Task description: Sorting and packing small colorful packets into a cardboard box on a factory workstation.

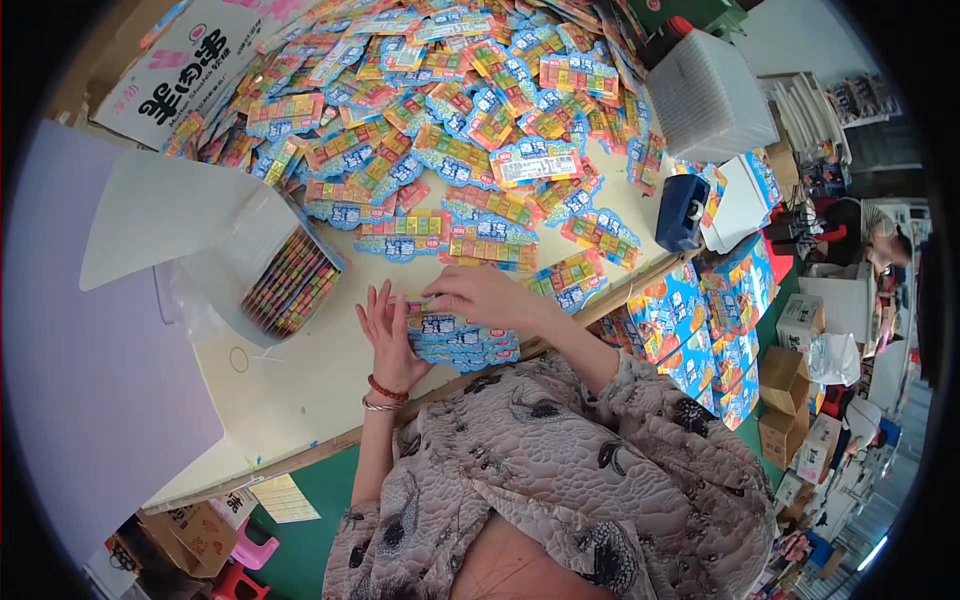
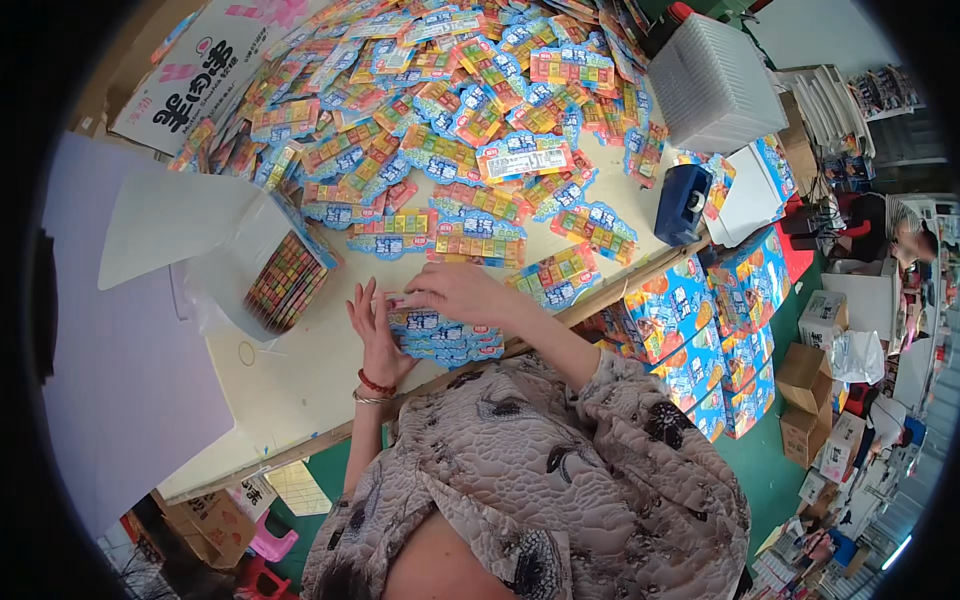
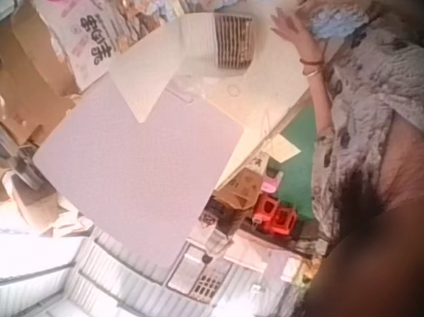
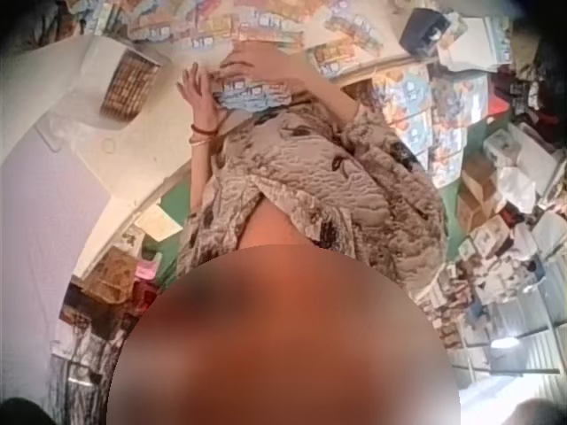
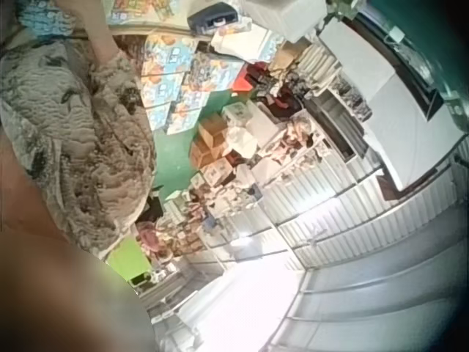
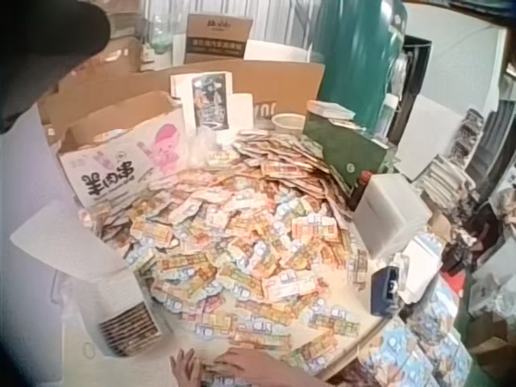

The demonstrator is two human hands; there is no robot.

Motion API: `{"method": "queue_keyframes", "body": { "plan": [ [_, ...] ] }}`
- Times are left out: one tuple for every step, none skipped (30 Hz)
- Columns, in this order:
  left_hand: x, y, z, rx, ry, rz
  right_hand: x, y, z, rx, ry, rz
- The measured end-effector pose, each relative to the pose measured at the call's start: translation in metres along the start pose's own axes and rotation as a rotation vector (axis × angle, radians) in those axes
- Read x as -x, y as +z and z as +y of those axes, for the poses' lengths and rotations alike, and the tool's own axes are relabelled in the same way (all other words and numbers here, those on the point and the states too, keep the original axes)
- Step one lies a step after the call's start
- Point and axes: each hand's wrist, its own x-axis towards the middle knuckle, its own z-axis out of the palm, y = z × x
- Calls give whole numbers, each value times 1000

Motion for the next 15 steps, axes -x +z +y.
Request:
{"method": "queue_keyframes", "body": {
  "plan": [
    [-5,-7,2,-76,36,-41,-3,-4,3,-34,12,-21],
    [-8,-10,1,-150,74,-84,-4,-5,4,-67,25,-41],
    [-11,-10,-4,-149,74,-84,-3,-5,5,-67,26,-41],
    [-14,-10,-10,57,-60,-208,-3,-4,6,34,-4,-19],
    [-17,-10,-15,263,-193,-330,-3,-4,5,135,-34,4],
    [-22,-9,-18,265,-192,-329,-2,-5,4,137,-34,4],
    [-27,-8,-22,261,-191,-340,-2,-7,3,155,1,8],
    [-31,-7,-23,256,-190,-352,-2,-9,2,172,35,11],
    [-34,-7,-22,256,-193,-346,-2,-8,2,174,30,7],
    [-39,-7,-18,148,-22,-246,0,-8,2,202,22,-15],
    [-44,-8,-15,40,146,-144,0,-8,2,228,13,-38],
    [-48,-10,-13,40,145,-144,-1,-9,3,228,13,-39],
    [-50,-14,-10,-23,166,-174,-2,-11,1,246,35,-79],
    [-51,-16,-9,-87,186,-203,-3,-13,1,263,57,-120],
    [-52,-15,-10,-89,180,-204,-4,-11,9,260,54,-125]
  ]
}}
